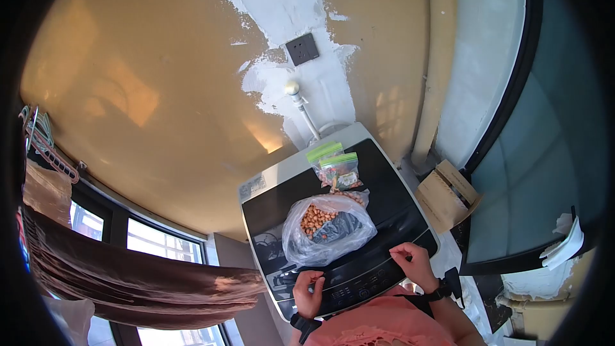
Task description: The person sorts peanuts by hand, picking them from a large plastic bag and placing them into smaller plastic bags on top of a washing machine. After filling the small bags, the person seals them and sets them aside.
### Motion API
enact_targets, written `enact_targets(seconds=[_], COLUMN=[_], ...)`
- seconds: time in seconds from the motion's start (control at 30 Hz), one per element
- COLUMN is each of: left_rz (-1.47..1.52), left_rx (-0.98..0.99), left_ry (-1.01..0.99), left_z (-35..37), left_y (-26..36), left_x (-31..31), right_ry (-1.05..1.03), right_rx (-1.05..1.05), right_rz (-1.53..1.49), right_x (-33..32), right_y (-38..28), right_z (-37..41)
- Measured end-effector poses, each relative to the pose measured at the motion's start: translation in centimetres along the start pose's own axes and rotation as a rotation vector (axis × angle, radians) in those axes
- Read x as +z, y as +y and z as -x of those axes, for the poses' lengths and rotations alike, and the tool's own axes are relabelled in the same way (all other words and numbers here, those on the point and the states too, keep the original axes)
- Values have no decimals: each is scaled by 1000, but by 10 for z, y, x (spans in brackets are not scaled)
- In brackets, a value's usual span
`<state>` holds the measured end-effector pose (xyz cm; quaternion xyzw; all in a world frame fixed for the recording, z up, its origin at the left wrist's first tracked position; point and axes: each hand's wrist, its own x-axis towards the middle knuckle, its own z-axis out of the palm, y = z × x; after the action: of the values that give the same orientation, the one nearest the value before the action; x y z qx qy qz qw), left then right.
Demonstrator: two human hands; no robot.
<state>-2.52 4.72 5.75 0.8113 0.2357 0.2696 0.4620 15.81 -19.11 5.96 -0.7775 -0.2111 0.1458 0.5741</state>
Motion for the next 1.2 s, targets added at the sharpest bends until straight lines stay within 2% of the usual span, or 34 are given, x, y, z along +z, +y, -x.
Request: enact_targets(seconds=[0.17,0.4,0.57,0.7,0.77,0.83,0.93,1.0,1.03,1.07,1.13,1.2], left_rz=[21,97,141,122,89,48,32,4,-19,-10,-17,-22], left_rx=[71,146,245,291,309,309,323,310,299,285,290,309], left_ry=[-156,-367,-454,-620,-685,-736,-763,-783,-785,-795,-832,-875], left_z=[-23,-32,-29,-22,-22,-25,-25,-20,-17,-13,-6,2], left_y=[-11,-7,1,-3,-1,-9,-8,8,14,18,22,31], left_x=[-19,4,30,35,34,34,42,49,54,59,68,75], right_ry=[122,323,642,1046,1290,1452,1622,1679,1682,1731,1650,1662], right_rx=[91,112,190,318,404,493,759,911,1061,1090,1288,1348], right_rz=[-67,46,172,317,356,352,394,367,352,292,261,157], right_x=[23,2,-49,-91,-97,-93,-63,-29,-10,14,41,58], right_y=[-4,4,36,72,92,130,179,221,240,271,277,289], right_z=[41,84,133,217,269,326,398,440,456,475,488,498])
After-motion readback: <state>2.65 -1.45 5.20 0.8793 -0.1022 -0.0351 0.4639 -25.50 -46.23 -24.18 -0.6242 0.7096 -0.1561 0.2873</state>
